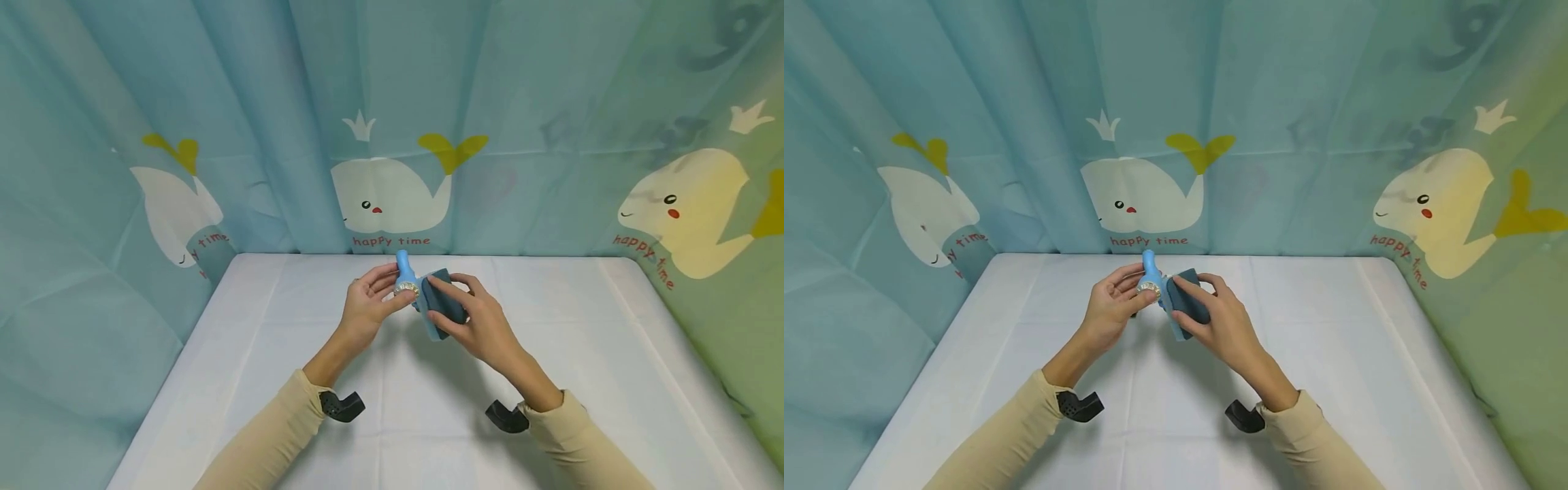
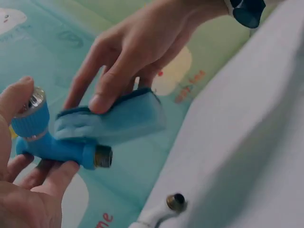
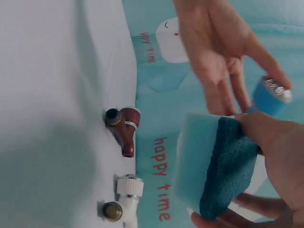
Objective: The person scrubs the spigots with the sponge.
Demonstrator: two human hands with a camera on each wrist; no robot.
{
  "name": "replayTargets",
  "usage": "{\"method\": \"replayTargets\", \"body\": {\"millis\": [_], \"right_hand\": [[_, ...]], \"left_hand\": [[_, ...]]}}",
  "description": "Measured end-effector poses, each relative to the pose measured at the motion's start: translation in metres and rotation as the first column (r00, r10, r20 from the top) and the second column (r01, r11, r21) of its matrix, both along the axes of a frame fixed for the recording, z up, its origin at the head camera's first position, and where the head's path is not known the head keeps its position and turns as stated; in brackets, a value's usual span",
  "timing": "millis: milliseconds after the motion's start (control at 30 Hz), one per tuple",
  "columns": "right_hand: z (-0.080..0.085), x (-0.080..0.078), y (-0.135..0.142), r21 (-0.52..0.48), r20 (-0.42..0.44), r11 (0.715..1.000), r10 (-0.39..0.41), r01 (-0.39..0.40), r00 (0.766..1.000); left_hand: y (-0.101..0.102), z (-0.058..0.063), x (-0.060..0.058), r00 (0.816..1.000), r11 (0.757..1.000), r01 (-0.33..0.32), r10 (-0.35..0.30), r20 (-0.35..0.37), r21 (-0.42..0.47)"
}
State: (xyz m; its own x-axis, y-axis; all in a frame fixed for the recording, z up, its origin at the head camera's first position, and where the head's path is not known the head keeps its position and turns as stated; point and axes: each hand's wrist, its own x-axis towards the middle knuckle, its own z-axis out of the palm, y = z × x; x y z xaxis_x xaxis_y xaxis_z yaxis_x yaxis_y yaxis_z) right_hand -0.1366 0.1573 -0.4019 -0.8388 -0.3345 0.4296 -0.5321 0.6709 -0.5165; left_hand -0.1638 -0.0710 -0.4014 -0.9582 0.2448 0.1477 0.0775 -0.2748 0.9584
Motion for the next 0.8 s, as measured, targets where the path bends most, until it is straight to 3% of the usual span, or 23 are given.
{"method": "replayTargets", "body": {"millis": [167, 267, 367, 633, 733, 800], "right_hand": [[0.005, -0.005, 0.009, -0.013, 0.012, 0.998, 0.059, -0.059, 0.998], [0.010, -0.010, 0.013, -0.110, -0.048, 0.991, 0.078, -0.082, 0.996], [0.014, -0.015, 0.013, -0.175, -0.125, 0.972, 0.135, -0.156, 0.983], [0.019, -0.017, 0.015, -0.128, -0.283, 0.973, 0.152, -0.194, 0.947], [0.019, -0.018, 0.016, -0.072, -0.309, 0.972, 0.192, -0.224, 0.932], [0.019, -0.021, 0.020, -0.024, -0.311, 0.979, 0.186, -0.203, 0.932]], "left_hand": [[-0.003, 0.002, 0.002, 0.999, 0.999, 0.039, -0.039, -0.021, -0.016], [-0.004, 0.000, 0.003, 0.994, 0.993, 0.085, -0.090, -0.058, -0.084], [-0.004, 0.000, 0.005, 0.984, 0.983, 0.129, -0.144, -0.105, -0.132], [-0.005, 0.004, 0.006, 0.973, 0.977, 0.168, -0.185, -0.134, -0.131], [-0.006, 0.005, 0.005, 0.970, 0.972, 0.182, -0.202, -0.133, -0.146], [-0.006, 0.006, 0.005, 0.968, 0.967, 0.203, -0.221, -0.117, -0.151]]}}
